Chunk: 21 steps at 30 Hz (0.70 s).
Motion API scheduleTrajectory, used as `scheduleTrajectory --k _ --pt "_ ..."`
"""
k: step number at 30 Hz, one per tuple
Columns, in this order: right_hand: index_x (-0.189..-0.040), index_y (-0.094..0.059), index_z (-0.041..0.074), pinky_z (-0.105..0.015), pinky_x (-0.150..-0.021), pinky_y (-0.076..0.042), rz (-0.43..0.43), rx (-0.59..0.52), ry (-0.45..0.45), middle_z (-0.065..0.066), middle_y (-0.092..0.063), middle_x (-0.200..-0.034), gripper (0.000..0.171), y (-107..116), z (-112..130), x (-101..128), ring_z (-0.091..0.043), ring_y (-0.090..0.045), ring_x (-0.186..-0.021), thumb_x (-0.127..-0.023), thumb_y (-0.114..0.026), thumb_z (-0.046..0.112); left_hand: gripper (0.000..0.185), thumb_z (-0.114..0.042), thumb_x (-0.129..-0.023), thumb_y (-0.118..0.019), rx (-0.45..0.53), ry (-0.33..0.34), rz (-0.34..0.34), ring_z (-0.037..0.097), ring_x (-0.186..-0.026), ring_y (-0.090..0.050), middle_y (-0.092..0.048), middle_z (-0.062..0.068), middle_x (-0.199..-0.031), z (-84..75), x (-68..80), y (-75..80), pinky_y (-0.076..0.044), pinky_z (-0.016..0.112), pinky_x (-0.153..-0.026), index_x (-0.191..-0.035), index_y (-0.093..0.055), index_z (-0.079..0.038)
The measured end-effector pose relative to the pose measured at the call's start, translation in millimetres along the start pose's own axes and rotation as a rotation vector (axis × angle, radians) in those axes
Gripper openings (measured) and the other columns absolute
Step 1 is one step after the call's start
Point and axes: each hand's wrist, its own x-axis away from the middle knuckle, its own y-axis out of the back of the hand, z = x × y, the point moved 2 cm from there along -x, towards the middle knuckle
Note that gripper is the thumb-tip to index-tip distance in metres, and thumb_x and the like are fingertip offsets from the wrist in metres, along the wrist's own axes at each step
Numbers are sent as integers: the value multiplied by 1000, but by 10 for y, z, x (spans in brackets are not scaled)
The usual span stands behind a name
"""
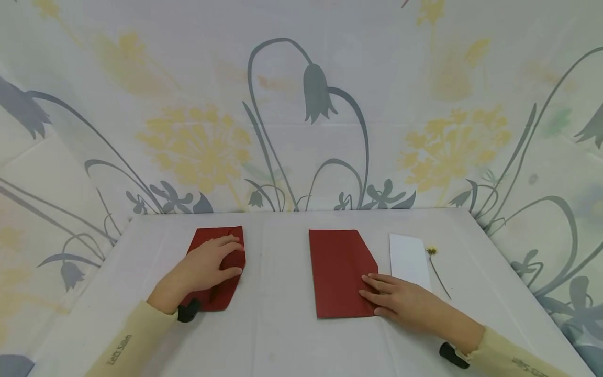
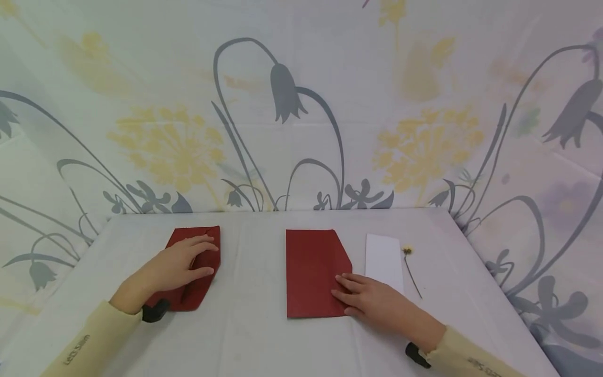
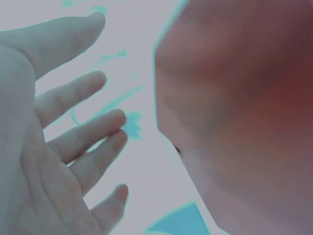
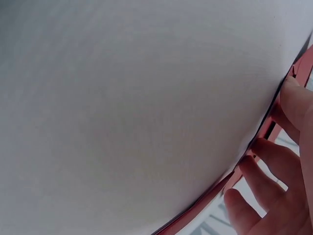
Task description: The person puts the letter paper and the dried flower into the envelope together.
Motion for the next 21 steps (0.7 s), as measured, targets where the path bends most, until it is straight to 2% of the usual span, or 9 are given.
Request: scheduleTrajectory --k 4,9,13,21 --pt "-133 -64 10 -40 -95 -51 -2 5 -2 -16 -56 -140 42 -18 43 -29 -35 -53 -127 -99 -62 34 51 -32 -92 -72 25 -70 43 38 -136 -43 -46 16 -148 -241 -111 -51 -38 53 -108 -136 -58 -10" --pt "-136 -62 11 -41 -97 -50 13 -42 -28 -15 -54 -143 43 -48 100 -87 -34 -50 -131 -99 -63 32 55 -37 -91 -73 0 -176 88 33 -137 -42 -43 12 -152 -512 -259 -218 -39 49 -109 -139 -55 -16" --pt "-137 -61 11 -41 -97 -50 34 -78 -59 -14 -52 -146 44 -62 140 -138 -34 -47 -134 -98 -65 31 56 -40 -93 -70 -16 -257 123 30 -139 -40 -40 9 -154 -696 -369 -352 -35 47 -112 -142 -53 -18" --pt "-140 -58 12 -41 -100 -48 128 -59 -101 -14 -49 -148 46 -23 198 -197 -33 -44 -136 -98 -64 30 57 -43 -95 -66 -14 -314 180 26 -142 -38 -36 8 -157 -1006 -634 -477 -36 39 -112 -144 -52 -17"
